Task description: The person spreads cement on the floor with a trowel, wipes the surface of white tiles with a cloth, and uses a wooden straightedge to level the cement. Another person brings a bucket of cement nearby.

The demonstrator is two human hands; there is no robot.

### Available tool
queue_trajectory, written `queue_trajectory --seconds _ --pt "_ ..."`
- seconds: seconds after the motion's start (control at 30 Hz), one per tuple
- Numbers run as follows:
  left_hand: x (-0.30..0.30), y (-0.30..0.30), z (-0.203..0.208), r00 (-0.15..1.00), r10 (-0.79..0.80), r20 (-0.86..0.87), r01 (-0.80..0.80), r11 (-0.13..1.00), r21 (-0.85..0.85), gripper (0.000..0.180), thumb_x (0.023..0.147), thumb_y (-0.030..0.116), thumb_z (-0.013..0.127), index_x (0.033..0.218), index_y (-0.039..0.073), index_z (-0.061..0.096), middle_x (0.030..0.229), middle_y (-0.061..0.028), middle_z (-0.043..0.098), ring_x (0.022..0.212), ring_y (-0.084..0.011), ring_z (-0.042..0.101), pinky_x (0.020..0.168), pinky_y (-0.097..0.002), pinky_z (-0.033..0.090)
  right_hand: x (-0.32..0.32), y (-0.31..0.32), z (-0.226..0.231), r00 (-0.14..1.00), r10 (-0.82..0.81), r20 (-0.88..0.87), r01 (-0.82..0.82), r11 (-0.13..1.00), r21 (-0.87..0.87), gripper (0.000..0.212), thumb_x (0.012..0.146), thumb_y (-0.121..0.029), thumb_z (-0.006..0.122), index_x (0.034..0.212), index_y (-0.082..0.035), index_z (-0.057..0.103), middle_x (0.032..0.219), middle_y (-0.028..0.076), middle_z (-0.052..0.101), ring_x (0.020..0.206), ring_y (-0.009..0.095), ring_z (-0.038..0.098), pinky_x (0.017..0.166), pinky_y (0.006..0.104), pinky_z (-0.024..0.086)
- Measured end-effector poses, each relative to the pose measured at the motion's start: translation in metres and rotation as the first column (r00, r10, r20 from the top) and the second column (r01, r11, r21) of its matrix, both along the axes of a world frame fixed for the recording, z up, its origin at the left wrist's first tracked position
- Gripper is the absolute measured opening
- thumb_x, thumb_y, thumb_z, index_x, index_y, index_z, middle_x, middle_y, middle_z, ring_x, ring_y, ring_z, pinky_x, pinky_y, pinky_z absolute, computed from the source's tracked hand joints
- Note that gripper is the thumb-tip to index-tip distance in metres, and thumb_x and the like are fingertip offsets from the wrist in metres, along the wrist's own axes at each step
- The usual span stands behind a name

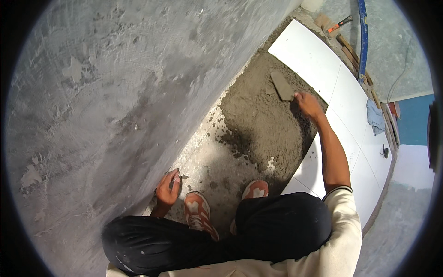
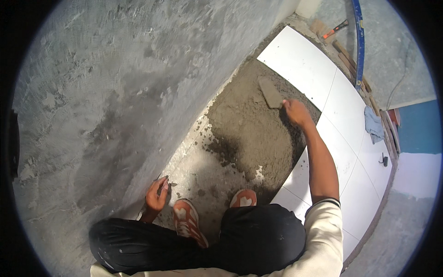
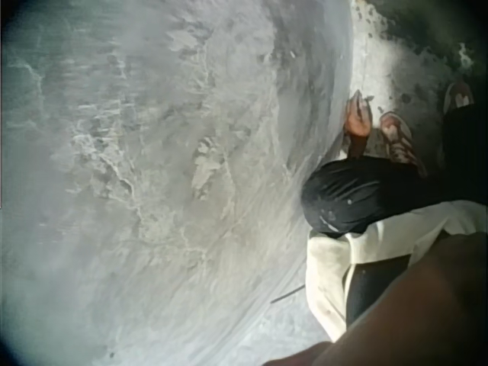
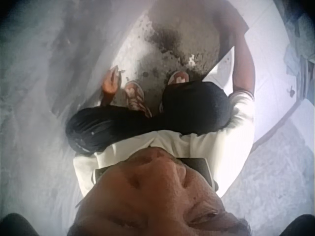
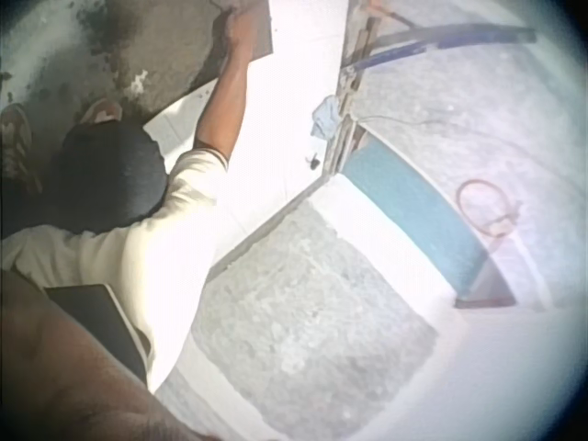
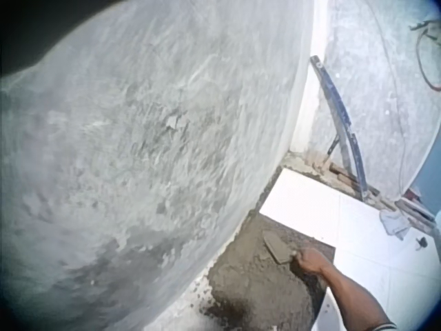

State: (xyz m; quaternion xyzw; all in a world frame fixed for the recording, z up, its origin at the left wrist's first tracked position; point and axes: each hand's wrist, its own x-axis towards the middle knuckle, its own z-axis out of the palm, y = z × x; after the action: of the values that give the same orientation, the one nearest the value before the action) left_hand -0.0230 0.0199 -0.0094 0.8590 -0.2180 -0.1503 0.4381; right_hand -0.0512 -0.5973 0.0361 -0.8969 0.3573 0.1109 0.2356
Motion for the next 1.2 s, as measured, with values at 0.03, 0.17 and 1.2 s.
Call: queue_trajectory --seconds 0.03,0.17,1.2 --pt "-0.001 0.002 0.001 1.000 0.002 -0.001 -0.002 1.000 0.000 0.031 0.100 0.006 0.065 0.129 -0.005 0.068 0.117 -0.0229 0.073 0.108 -0.0351 0.072 0.097 -0.0402 0.054 -0.005 0.019 0.006 0.999 -0.033 -0.026 0.036 0.994 0.106 0.049 0.110 -0.041 0.045 0.109 0.002 0.069 0.108 0.030 0.073 0.103 0.048 0.070 0.090 0.0544 0.053" --pt "0.003 -0.006 -0.003 0.999 -0.021 0.037 0.021 1.000 0.005 0.031 0.101 0.008 0.065 0.129 -0.005 0.068 0.119 -0.0233 0.073 0.111 -0.0350 0.072 0.098 -0.0402 0.054 -0.050 0.107 0.016 0.983 0.179 -0.031 -0.179 0.984 0.020 0.045 0.110 -0.038 0.047 0.113 0.001 0.070 0.106 0.031 0.072 0.104 0.050 0.069 0.093 0.0570 0.052" --pt "-0.002 -0.013 -0.010 1.000 -0.026 0.009 0.026 1.000 -0.009 0.032 0.103 0.007 0.064 0.133 -0.004 0.066 0.120 -0.0205 0.073 0.113 -0.0284 0.071 0.098 -0.0372 0.054 -0.186 0.164 0.010 0.992 -0.008 -0.126 -0.010 0.990 -0.140 0.043 0.107 -0.042 0.054 0.101 -0.002 0.068 0.089 0.026 0.073 0.089 0.048 0.071 0.079 0.0570 0.055"
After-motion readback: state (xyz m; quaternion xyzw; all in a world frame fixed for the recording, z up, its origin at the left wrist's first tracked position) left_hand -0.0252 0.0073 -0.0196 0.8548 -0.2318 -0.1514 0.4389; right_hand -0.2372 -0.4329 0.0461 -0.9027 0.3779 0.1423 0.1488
